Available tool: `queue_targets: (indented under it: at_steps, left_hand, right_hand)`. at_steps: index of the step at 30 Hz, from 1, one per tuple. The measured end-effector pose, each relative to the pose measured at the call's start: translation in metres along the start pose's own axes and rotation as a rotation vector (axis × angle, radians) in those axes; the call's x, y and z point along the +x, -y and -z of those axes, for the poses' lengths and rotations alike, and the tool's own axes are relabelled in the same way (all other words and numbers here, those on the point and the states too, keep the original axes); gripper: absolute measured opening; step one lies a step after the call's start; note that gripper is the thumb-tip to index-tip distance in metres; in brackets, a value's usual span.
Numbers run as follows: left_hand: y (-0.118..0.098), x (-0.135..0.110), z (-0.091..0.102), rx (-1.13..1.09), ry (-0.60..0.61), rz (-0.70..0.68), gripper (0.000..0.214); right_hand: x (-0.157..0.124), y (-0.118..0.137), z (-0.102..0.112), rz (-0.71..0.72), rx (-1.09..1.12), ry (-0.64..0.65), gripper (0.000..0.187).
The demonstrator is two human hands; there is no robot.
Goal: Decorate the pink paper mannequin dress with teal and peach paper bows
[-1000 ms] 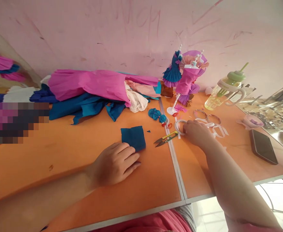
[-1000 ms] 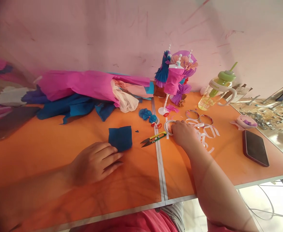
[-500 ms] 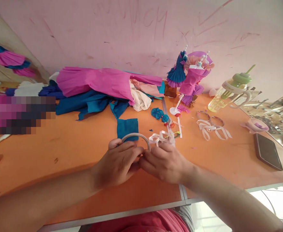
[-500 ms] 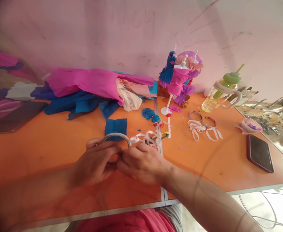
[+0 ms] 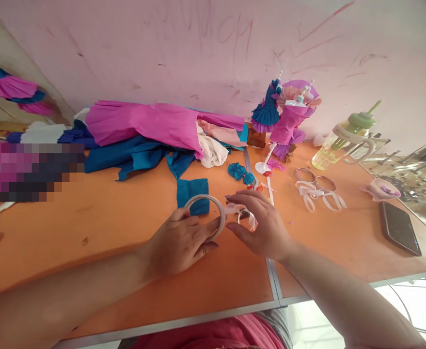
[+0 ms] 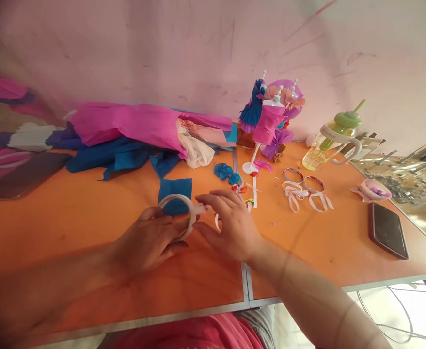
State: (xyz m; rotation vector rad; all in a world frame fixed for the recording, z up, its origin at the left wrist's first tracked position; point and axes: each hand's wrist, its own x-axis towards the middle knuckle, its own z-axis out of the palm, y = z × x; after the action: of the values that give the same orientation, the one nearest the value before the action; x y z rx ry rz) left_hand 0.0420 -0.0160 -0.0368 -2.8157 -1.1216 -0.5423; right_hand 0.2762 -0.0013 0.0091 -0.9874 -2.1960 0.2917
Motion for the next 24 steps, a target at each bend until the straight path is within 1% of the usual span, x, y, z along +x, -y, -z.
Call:
queue_targets:
  at_steps: [2,3,6,8,10,12,14,16,18,20,22,23,24]
  left_hand:
    - [0.001,0.003,0.005,0.028,0.015,0.027,0.041]
    - [0.001,0.004,0.008,0.015,0.014,0.048,0.036]
    - [0.001,0.007,0.012,-0.115,0.025,0.09,0.027]
    - [0.0,0.007,0.013,-0.199,0.027,0.101,0.022]
    - [0.0,0.006,0.011,-0.237,0.008,0.102,0.019]
    - [0.001,0.004,0.01,-0.255,-0.034,0.084,0.019]
    - [0.003,0.002,0.009,-0.26,-0.091,0.051,0.023]
    - [0.005,0.001,0.01,-0.273,-0.126,0.02,0.022]
    - [0.006,0.0,0.012,-0.302,-0.134,0.013,0.018]
    - [0.007,0.0,0.014,-0.331,-0.144,0.036,0.018]
    - [0.006,-0.001,0.016,-0.369,-0.157,0.075,0.023]
    - [0.005,-0.001,0.016,-0.401,-0.16,0.089,0.026]
    - [0.003,-0.001,0.016,-0.438,-0.159,0.096,0.027]
  right_hand:
    - [0.003,-0.003,-0.002,-0.109,0.056,0.022,0.023]
    - [0.004,-0.004,-0.003,-0.158,0.083,0.013,0.019]
    - [0.005,-0.008,-0.004,-0.228,0.162,-0.004,0.016]
    - [0.006,-0.009,-0.003,-0.247,0.204,0.005,0.014]
    - [0.007,-0.009,-0.003,-0.311,0.276,0.001,0.014]
    - [0.007,-0.009,-0.002,-0.408,0.358,-0.045,0.015]
    - [0.008,-0.012,0.0,-0.472,0.39,-0.137,0.014]
    - [0.008,-0.017,0.003,-0.471,0.366,-0.211,0.014]
    - [0.009,-0.026,0.007,-0.427,0.32,-0.231,0.017]
    - [0.009,-0.035,0.011,-0.358,0.21,-0.221,0.031]
    - [0.008,-0.041,0.014,-0.295,0.058,-0.225,0.048]
    - [0.008,-0.041,0.014,-0.263,0.019,-0.203,0.055]
    - [0.007,-0.039,0.013,-0.23,0.033,-0.143,0.062]
